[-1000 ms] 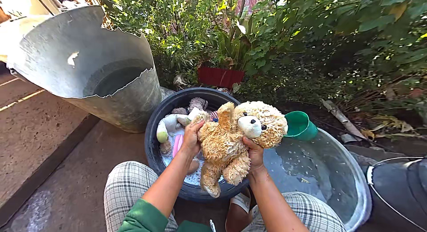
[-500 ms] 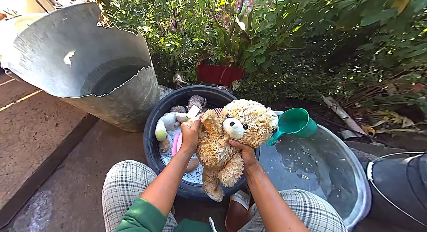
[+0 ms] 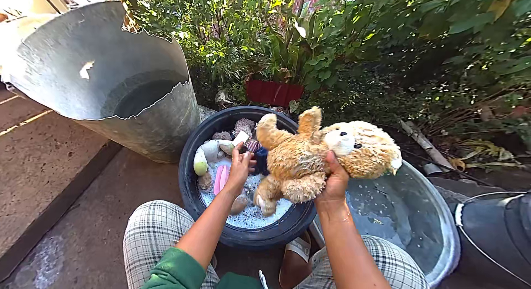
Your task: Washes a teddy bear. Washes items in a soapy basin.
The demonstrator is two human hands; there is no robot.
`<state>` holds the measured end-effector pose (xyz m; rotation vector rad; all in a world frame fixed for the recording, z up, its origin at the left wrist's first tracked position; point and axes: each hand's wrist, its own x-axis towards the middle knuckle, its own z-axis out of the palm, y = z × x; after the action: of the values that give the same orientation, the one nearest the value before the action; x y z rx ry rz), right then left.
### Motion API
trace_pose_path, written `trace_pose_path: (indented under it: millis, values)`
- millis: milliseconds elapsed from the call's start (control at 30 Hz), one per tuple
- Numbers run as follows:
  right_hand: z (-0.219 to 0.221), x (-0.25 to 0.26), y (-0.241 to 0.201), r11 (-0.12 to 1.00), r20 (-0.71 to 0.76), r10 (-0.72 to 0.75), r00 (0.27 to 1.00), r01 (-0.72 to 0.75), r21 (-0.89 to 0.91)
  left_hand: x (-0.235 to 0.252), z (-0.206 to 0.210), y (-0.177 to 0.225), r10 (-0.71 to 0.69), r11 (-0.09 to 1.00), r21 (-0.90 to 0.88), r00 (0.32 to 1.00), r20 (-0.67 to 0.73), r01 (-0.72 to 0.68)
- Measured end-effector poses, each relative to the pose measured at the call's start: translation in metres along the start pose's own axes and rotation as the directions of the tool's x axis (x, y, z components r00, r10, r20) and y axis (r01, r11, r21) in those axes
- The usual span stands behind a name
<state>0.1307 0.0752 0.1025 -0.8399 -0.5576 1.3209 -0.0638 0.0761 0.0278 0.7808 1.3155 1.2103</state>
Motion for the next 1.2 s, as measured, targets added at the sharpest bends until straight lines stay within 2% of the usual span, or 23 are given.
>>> trace_pose_path:
  millis: [33, 67, 100, 133, 167, 233, 267, 333, 367, 433, 467, 533, 667, 733, 833, 867, 900, 933, 1000, 1067, 1100, 1167, 1200]
  values:
    - [0.000, 0.003, -0.003, 0.999, -0.027, -0.013, 1.000, 0.014, 0.042, 0.003, -0.004, -0.007, 0.082, 0.965, 0.249, 0.996, 0.017, -0.083]
    - [-0.001, 0.006, -0.006, 0.996, -0.057, -0.017, 0.998, 0.022, 0.084, 0.003, -0.008, -0.011, 0.169, 0.869, 0.460, 0.983, 0.075, -0.184]
    - [-0.001, 0.009, -0.009, 0.992, -0.084, -0.015, 0.996, 0.025, 0.126, 0.000, -0.010, -0.013, 0.246, 0.758, 0.584, 0.957, 0.156, -0.290]
    - [-0.003, 0.011, -0.011, 0.986, -0.109, -0.001, 0.994, 0.019, 0.163, -0.004, -0.009, -0.014, 0.322, 0.665, 0.632, 0.916, 0.238, -0.398]
    - [-0.005, 0.013, -0.012, 0.982, -0.135, 0.024, 0.991, 0.001, 0.188, -0.010, -0.006, -0.015, 0.421, 0.590, 0.626, 0.856, 0.300, -0.510]
    - [-0.010, 0.015, -0.010, 0.972, -0.192, 0.110, 0.975, -0.065, 0.226, -0.019, 0.006, -0.019, 0.679, 0.408, 0.576, 0.657, 0.327, -0.709]
    - [-0.011, 0.015, -0.009, 0.966, -0.234, 0.164, 0.958, -0.108, 0.235, -0.022, 0.012, -0.018, 0.773, 0.312, 0.555, 0.546, 0.323, -0.771]
    - [-0.011, 0.014, -0.005, 0.956, -0.316, 0.265, 0.911, -0.205, 0.210, -0.029, 0.021, -0.014, 0.871, 0.143, 0.519, 0.356, 0.340, -0.843]
    - [-0.011, 0.012, -0.003, 0.950, -0.344, 0.301, 0.889, -0.249, 0.186, -0.033, 0.023, -0.012, 0.884, 0.078, 0.516, 0.298, 0.359, -0.853]
    - [-0.010, 0.009, 0.000, 0.934, -0.391, 0.357, 0.848, -0.325, 0.148, -0.040, 0.026, -0.008, 0.879, -0.036, 0.560, 0.241, 0.412, -0.828]
    - [-0.009, 0.008, 0.001, 0.927, -0.416, 0.374, 0.829, -0.355, 0.126, -0.040, 0.026, -0.007, 0.874, -0.070, 0.583, 0.232, 0.426, -0.809]
    - [-0.008, 0.004, 0.000, 0.920, -0.438, 0.385, 0.812, -0.375, 0.113, -0.032, 0.019, -0.009, 0.839, -0.069, 0.617, 0.289, 0.461, -0.784]
    - [-0.005, 0.003, -0.001, 0.953, -0.381, 0.304, 0.873, -0.280, 0.117, -0.017, -0.002, -0.007, 0.764, -0.006, 0.613, 0.392, 0.512, -0.790]
    - [-0.002, 0.002, -0.002, 0.968, -0.346, 0.249, 0.905, -0.222, 0.116, -0.019, -0.002, -0.006, 0.729, 0.138, 0.563, 0.469, 0.499, -0.815]
    - [0.002, 0.001, 0.000, 0.981, -0.319, 0.184, 0.930, -0.154, 0.116, -0.027, 0.005, -0.004, 0.616, 0.521, 0.436, 0.677, 0.402, -0.734]
    - [0.003, 0.001, 0.000, 0.984, -0.315, 0.165, 0.935, -0.136, 0.113, -0.029, 0.008, -0.004, 0.571, 0.609, 0.402, 0.729, 0.377, -0.684]
    - [0.004, 0.000, 0.000, 0.987, -0.308, 0.148, 0.940, -0.119, 0.110, -0.030, 0.010, -0.005, 0.538, 0.634, 0.414, 0.757, 0.372, -0.654]
    - [0.005, -0.001, 0.000, 0.988, -0.296, 0.133, 0.946, -0.104, 0.111, -0.030, 0.011, -0.008, 0.529, 0.589, 0.476, 0.756, 0.384, -0.654]
    - [0.007, -0.002, -0.002, 0.989, -0.276, 0.116, 0.954, -0.086, 0.116, -0.031, 0.014, -0.013, 0.561, 0.384, 0.649, 0.724, 0.401, -0.657]
    - [0.010, -0.003, -0.003, 0.989, -0.268, 0.120, 0.956, -0.092, 0.117, -0.030, 0.023, -0.020, 0.645, 0.210, 0.765, 0.674, 0.360, -0.609]
    - [0.011, -0.005, -0.002, 0.988, -0.273, 0.128, 0.953, -0.100, 0.116, -0.030, 0.027, -0.023, 0.679, 0.161, 0.793, 0.649, 0.344, -0.588]
    - [0.013, -0.008, 0.002, 0.987, -0.277, 0.144, 0.950, -0.118, 0.106, -0.029, 0.033, -0.029, 0.700, 0.161, 0.791, 0.633, 0.330, -0.590]
    - [0.012, -0.009, 0.005, 0.987, -0.270, 0.147, 0.952, -0.123, 0.102, -0.029, 0.035, -0.032, 0.675, 0.216, 0.773, 0.663, 0.324, -0.597]
